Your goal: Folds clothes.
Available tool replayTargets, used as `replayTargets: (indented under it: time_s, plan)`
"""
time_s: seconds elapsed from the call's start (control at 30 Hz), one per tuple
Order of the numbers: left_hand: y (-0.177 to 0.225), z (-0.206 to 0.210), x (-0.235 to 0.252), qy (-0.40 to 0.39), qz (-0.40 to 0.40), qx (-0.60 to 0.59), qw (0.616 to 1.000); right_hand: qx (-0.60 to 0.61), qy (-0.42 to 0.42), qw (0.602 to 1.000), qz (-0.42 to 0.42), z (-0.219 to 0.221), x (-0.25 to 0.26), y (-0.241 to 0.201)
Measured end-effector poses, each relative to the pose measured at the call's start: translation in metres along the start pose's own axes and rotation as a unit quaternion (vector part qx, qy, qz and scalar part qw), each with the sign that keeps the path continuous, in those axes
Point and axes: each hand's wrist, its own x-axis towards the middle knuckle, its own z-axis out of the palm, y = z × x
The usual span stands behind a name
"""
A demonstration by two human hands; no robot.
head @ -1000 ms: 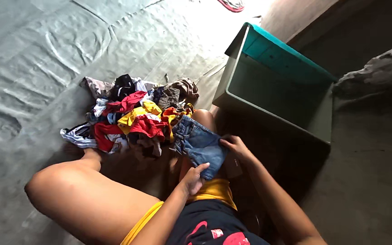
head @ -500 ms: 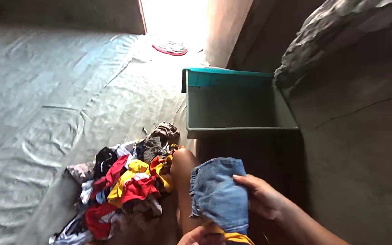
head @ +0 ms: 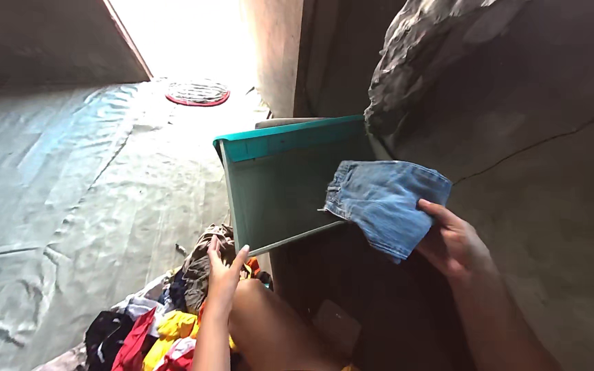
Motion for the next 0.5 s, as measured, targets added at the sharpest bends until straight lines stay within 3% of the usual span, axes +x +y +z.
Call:
replayTargets:
  time_s: [0.1,0.2,0.37,0.5]
  plan:
    - [-0.006,0.034,0.018,-0.013,-0.097,-0.120,0.988,-0.005,0.042,0.998,0.035,-0.002,0.029,0.003]
    - [-0.021,0.048,-0.002,0.008,-0.131,-0.202,0.971,-0.011,0.034,0.997,0.070,0.024,0.060,0.018]
    - [-0.029,0.051,-0.033,0.040,-0.150,-0.197,0.968,0.033,-0.029,0.994,0.100,0.096,0.105,0.054]
    - [-0.027,0.049,-0.034,0.027,-0.150,-0.210,0.966,0.049,-0.044,0.984,0.166,0.124,0.126,0.118]
